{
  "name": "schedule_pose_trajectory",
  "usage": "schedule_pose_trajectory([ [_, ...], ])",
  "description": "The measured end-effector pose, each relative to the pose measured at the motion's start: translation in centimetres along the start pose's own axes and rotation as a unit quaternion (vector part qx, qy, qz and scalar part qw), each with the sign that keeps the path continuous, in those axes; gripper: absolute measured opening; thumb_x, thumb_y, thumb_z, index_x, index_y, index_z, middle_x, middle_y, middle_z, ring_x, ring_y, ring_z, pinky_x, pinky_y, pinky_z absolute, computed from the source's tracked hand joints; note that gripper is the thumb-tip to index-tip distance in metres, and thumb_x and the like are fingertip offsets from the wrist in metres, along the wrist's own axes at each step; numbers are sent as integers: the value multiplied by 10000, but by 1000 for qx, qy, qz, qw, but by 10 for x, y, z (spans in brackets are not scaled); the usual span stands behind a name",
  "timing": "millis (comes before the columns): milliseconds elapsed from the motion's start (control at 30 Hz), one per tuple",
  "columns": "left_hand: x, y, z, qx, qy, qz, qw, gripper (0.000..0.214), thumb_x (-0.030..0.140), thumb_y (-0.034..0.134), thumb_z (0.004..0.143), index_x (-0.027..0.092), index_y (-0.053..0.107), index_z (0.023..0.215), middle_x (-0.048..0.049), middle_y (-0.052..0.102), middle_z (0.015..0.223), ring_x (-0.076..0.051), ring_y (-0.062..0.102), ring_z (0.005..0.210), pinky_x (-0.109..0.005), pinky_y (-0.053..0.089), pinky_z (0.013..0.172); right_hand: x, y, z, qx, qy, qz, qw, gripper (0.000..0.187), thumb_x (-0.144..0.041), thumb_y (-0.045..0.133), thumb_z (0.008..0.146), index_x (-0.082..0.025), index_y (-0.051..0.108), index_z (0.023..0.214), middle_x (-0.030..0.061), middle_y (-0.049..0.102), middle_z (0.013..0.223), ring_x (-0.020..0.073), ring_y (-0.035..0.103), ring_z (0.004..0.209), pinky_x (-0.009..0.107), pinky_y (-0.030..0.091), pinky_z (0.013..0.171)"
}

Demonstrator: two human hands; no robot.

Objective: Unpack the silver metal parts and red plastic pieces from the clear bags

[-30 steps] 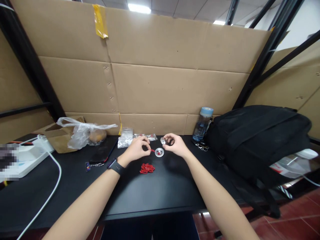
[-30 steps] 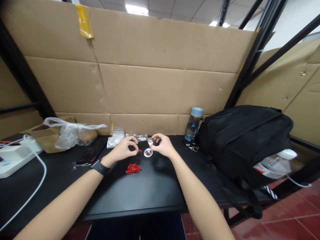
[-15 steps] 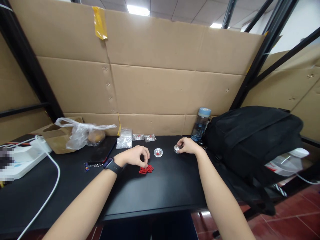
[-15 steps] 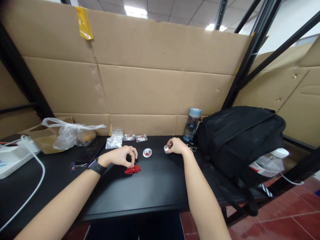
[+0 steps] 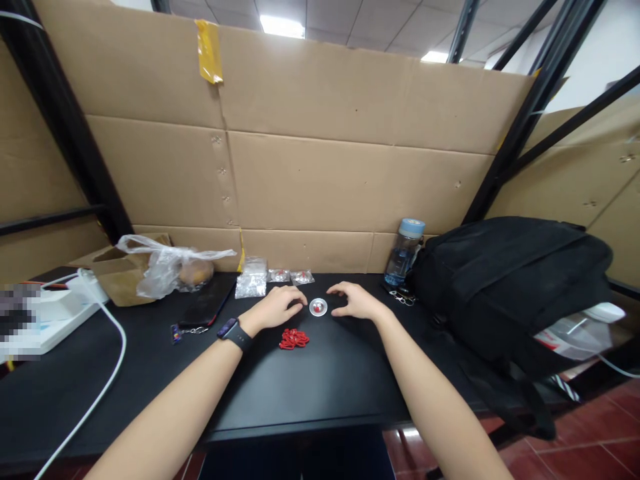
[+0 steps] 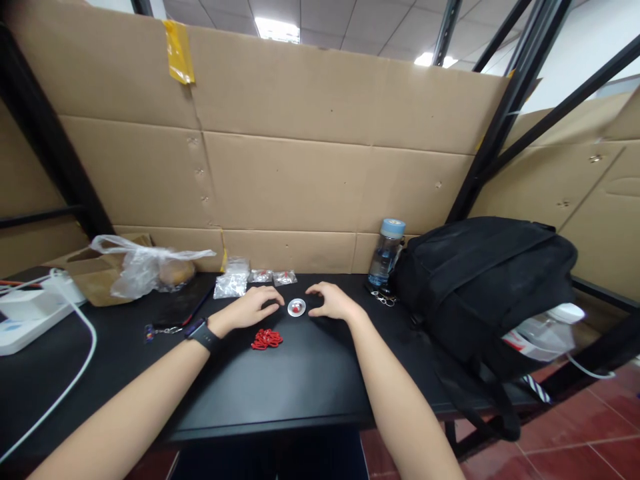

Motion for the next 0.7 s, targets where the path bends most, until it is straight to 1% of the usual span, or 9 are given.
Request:
schedule_pose_trajectory([
  [33, 0, 3, 0, -4, -1, 5, 1000, 221, 300, 536, 950, 269, 725, 1061, -45, 720, 1063, -213, 647, 1017, -338, 446, 956, -9, 9, 3, -5, -15, 9, 1000, 536, -272, 873, 646, -237, 721, 1158, 51, 718, 1026, 201, 651, 901, 301, 487, 797],
  [100, 2, 9, 0, -11, 0, 6, 1000, 232, 282, 537, 950, 282, 717, 1096, -40, 721, 1083, -213, 649, 1028, -341, 446, 960, -23, 24, 8, -8, -38, 5, 999, 369, -251, 833, 711, -239, 758, 1072, 34, 728, 948, 179, 643, 830, 283, 471, 760],
  [167, 4, 13, 1, -12, 5, -6, 1000, 245, 271, 536, 951, 289, 714, 1119, -40, 722, 1098, -209, 654, 1033, -330, 451, 951, -30, 30, 11, 2, -46, -1, 999, 252, -263, 820, 740, -240, 787, 988, 27, 728, 885, 165, 626, 765, 270, 457, 715],
  [200, 6, 14, 1, -13, 9, -15, 1000, 248, 268, 541, 950, 291, 715, 1125, -39, 723, 1101, -207, 658, 1034, -324, 452, 947, -32, 30, 11, 8, -47, 3, 999, 228, -271, 821, 743, -241, 793, 968, 27, 730, 876, 162, 624, 752, 267, 455, 707],
  [333, 9, 17, 2, -5, 11, -30, 999, 222, 271, 565, 938, 274, 716, 1102, -39, 733, 1069, -204, 675, 1001, -312, 459, 928, -35, 27, 11, 29, -47, 46, 997, 243, -303, 835, 733, -235, 791, 962, 32, 743, 893, 167, 653, 771, 264, 473, 714],
  [467, 4, 18, 4, 34, -22, -37, 998, 189, 289, 593, 915, 240, 698, 1064, -42, 735, 1006, -205, 677, 940, -291, 479, 853, -45, 26, 11, 47, -59, 66, 995, 176, -323, 809, 772, -228, 787, 918, 30, 731, 845, 165, 653, 747, 267, 481, 712],
  [600, -3, 21, 5, 56, -53, -62, 995, 137, 281, 595, 887, 207, 708, 907, -42, 729, 886, -196, 659, 817, -278, 475, 755, -59, 28, 12, 51, -75, 86, 992, 127, -321, 783, 805, -229, 770, 893, 24, 690, 818, 165, 636, 750, 280, 490, 728],
  [667, -7, 22, 6, 59, -67, -98, 991, 157, 277, 576, 889, 191, 707, 892, -43, 732, 869, -188, 650, 780, -277, 472, 730, -66, 26, 12, 54, -84, 90, 991, 163, -323, 790, 798, -238, 757, 933, 26, 671, 867, 169, 632, 786, 290, 500, 752],
  [700, -9, 22, 7, 62, -77, -121, 988, 174, 286, 566, 896, 184, 707, 908, -43, 736, 876, -186, 650, 775, -277, 472, 724, -68, 24, 11, 63, -87, 90, 990, 222, -327, 806, 781, -245, 749, 979, 33, 663, 919, 175, 634, 823, 298, 505, 767],
])
Point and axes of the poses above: each hand's wrist, its own z-axis towards the middle knuckle, its own y-axis out of the palm, x = y × z, the point moved 9 cm from there along z, towards the middle knuckle
